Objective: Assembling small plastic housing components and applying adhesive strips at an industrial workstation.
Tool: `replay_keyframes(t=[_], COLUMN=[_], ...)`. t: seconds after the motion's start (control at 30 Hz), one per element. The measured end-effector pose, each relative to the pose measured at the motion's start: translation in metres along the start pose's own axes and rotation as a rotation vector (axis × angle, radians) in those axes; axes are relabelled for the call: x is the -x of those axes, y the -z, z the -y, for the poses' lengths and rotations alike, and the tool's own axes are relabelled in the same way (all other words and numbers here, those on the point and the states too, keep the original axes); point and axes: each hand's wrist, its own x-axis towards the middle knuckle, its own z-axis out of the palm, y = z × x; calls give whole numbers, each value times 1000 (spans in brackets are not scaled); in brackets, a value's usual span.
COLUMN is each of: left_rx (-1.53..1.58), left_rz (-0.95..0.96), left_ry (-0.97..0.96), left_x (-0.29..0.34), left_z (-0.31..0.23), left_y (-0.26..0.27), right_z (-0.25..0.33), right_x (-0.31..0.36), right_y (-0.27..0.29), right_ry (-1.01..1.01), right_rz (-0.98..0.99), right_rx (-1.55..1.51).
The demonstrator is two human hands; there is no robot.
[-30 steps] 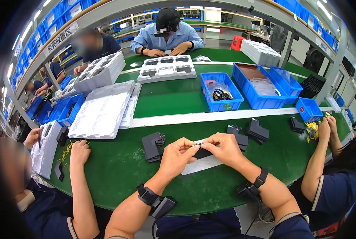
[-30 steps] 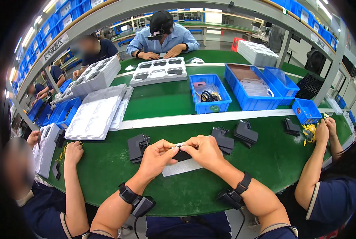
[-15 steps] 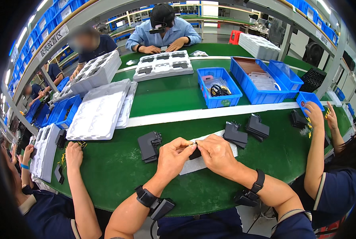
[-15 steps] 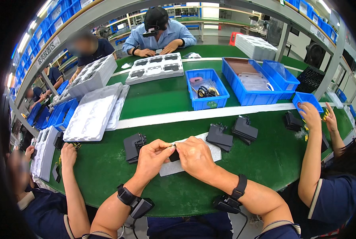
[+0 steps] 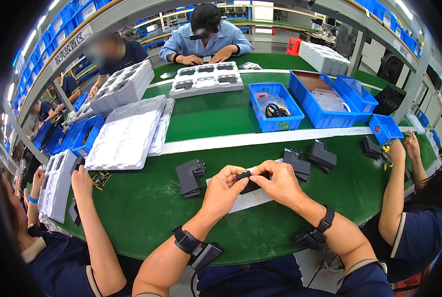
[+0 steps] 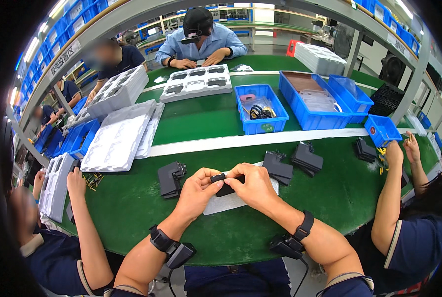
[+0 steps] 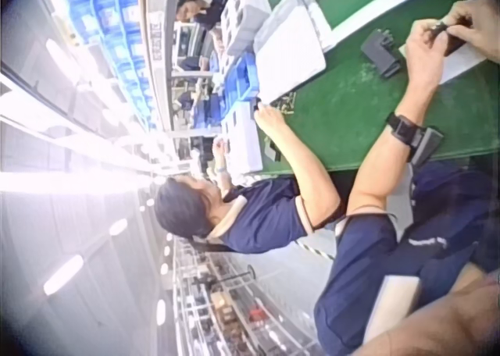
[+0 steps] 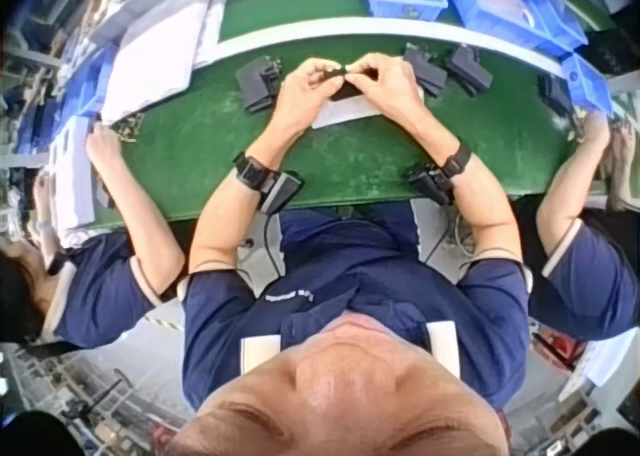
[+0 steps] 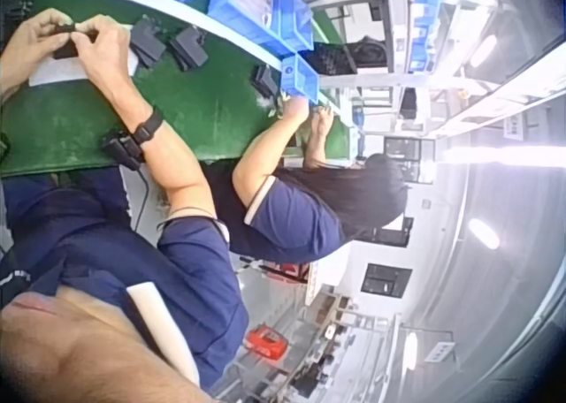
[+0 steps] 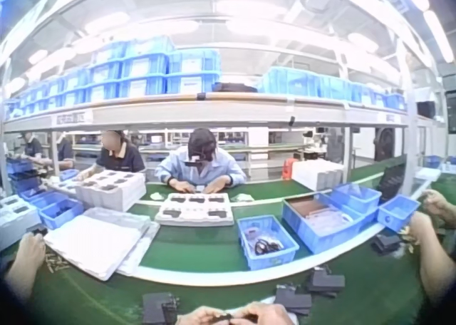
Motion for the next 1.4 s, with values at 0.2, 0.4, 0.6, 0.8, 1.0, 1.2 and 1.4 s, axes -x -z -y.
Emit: replay_keyframes(t=[0.2,0.4,0.6,0.8,1.0,1.2,1.4], left_rx=[41,10,42,-91,-368,56,-282], left_rz=[12,-7,12,85,156,-66,-494], left_ry=[-4,35,18,16,37,-184,-202], left_x=[0,1,-1,0,3,-2,-8], left_z=[1,-3,2,-1,-15,-29,-40], left_y=[0,-1,1,4,3,23,80], right_z=[1,-1,-11,-11,-11,-12,-23], right_x=[-1,0,-4,-13,-8,-4,-7], right_y=[4,2,-2,22,56,58,57], right_ry=[-14,63,318,382,177,51,-28], right_rz=[12,5,-16,15,-40,97,167], right_rx=[-25,7,78,129,726,810,802])
